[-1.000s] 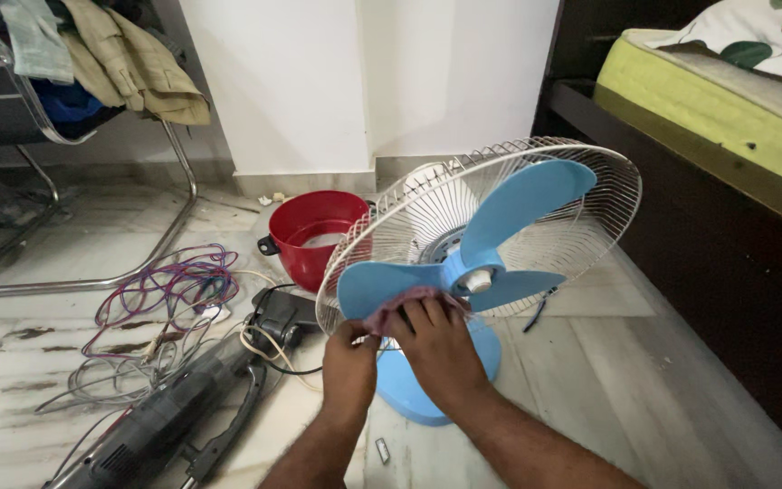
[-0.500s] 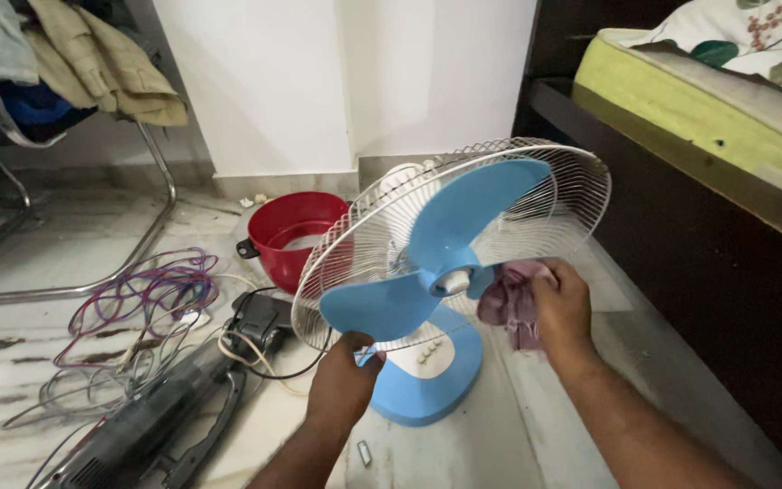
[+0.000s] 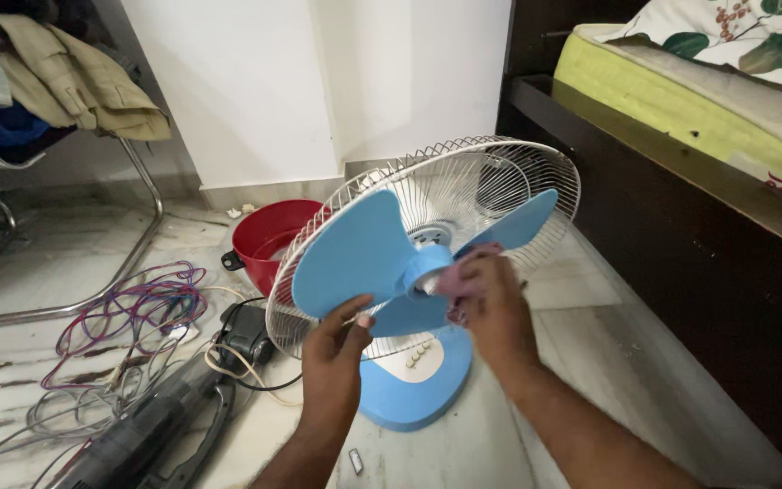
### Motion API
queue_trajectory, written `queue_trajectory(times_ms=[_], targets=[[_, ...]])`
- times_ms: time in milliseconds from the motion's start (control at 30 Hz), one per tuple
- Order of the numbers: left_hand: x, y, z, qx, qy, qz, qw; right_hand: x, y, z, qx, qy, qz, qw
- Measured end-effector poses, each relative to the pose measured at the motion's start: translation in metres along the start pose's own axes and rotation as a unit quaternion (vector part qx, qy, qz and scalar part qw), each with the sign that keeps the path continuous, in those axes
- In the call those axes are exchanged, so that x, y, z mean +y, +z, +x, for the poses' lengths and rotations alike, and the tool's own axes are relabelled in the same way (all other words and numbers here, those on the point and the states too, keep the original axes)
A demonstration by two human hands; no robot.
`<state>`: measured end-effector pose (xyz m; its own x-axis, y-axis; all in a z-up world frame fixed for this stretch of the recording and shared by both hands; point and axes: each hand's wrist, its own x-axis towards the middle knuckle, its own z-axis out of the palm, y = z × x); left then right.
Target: The person assembles a table fan by attaching the front wire cage, mounting the blue fan blades onto the motor shaft, and securing them with a nut. They then wipe the fan blades and the base with a cloth.
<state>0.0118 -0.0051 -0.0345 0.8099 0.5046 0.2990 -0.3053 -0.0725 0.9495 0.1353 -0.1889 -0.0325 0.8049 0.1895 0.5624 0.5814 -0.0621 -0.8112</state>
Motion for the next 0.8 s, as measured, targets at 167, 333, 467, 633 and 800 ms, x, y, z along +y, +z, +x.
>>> queue_trajectory(times_ms=[167, 333, 467, 633, 800], targets=[[-0.015, -0.008, -0.002, 0.007, -0.069, -0.019, 0.997, 0.066, -0.046, 0.026, 0.198, 0.341, 0.338, 0.854], [-0.024, -0.008, 0.000, 0.006, -0.126, -0.007, 0.992, 0.011, -0.071, 0.054, 0.252, 0.002, 0.207, 0.945], [-0.025, -0.006, -0.001, 0.006, -0.145, -0.035, 0.989, -0.068, -0.050, 0.038, 0.155, -0.100, -0.030, 0.982], [-0.029, -0.006, 0.000, 0.013, -0.118, -0.108, 0.987, -0.078, -0.006, 0.009, 0.011, -0.223, -0.197, 0.955], [-0.029, -0.007, 0.002, 0.021, -0.120, -0.072, 0.990, -0.057, 0.011, -0.007, -0.061, -0.275, -0.276, 0.919]])
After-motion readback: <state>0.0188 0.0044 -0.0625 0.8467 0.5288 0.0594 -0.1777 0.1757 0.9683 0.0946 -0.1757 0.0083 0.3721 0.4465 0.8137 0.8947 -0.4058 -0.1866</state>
